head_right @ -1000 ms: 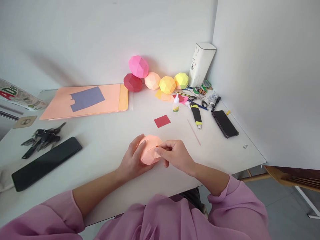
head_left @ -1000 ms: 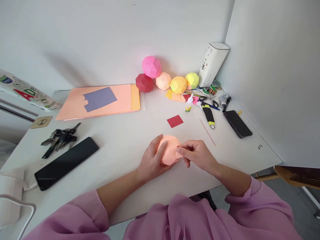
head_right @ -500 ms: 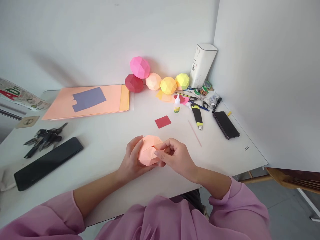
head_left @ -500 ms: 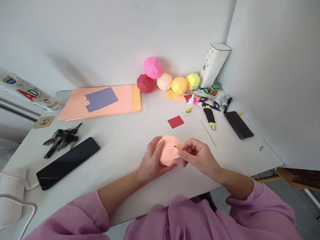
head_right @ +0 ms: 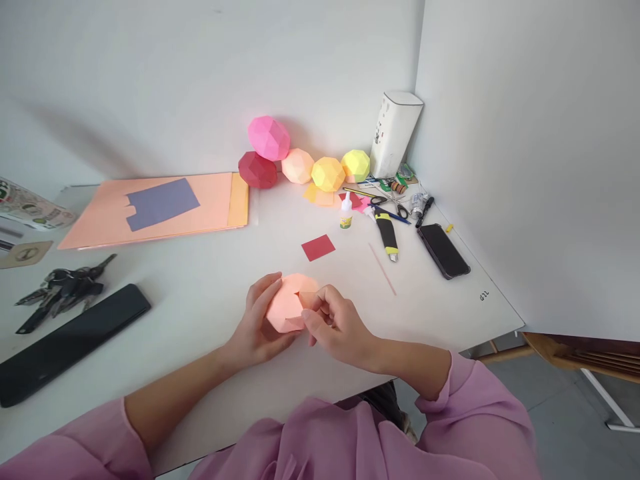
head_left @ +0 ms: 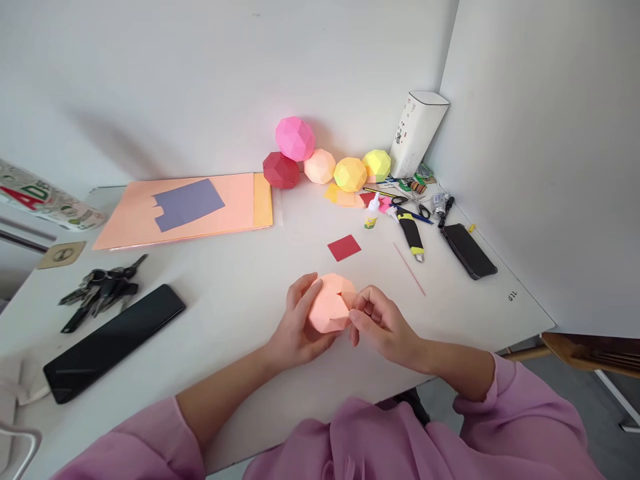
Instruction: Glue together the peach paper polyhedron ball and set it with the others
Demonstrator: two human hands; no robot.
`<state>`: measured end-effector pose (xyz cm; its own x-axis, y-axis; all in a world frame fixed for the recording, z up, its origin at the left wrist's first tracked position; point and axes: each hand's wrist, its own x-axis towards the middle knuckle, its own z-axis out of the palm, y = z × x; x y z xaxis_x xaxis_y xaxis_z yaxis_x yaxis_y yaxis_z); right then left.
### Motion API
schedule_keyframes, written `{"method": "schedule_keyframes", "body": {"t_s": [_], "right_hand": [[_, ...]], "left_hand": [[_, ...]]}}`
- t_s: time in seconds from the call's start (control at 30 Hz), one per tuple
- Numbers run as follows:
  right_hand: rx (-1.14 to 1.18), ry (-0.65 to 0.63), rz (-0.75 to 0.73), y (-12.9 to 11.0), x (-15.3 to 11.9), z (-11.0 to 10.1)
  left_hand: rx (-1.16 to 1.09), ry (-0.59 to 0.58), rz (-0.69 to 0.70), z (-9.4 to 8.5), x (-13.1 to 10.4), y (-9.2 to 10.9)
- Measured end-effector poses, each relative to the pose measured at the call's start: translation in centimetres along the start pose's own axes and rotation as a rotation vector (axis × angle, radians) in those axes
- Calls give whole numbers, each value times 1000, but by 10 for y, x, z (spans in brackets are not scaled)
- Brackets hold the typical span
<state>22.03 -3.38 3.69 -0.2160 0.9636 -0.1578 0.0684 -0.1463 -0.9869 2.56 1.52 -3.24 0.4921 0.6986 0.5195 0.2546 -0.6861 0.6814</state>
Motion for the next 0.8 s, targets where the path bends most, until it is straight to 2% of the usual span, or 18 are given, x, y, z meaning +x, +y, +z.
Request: {"method": "schedule_keyframes", "body": {"t_s": [0.13, 0.3, 0.43, 0.63, 0.8], "right_hand": [[53, -110, -8, -2, 1, -2], [204, -204, -74, 3, 6, -3], [242, -249, -92, 9, 10, -3], [225, -298, -127, 9, 15, -2], [252, -316, -129, 10, 19, 0]], "left_hand": [[-248, -84, -56, -8, 6, -2], [-315, -80, -72, -9, 7, -6], [-219, -12, -78, -8, 6, -9], [32, 16, 124, -11, 10, -5], [154, 89, 170, -9, 12, 2]]}}
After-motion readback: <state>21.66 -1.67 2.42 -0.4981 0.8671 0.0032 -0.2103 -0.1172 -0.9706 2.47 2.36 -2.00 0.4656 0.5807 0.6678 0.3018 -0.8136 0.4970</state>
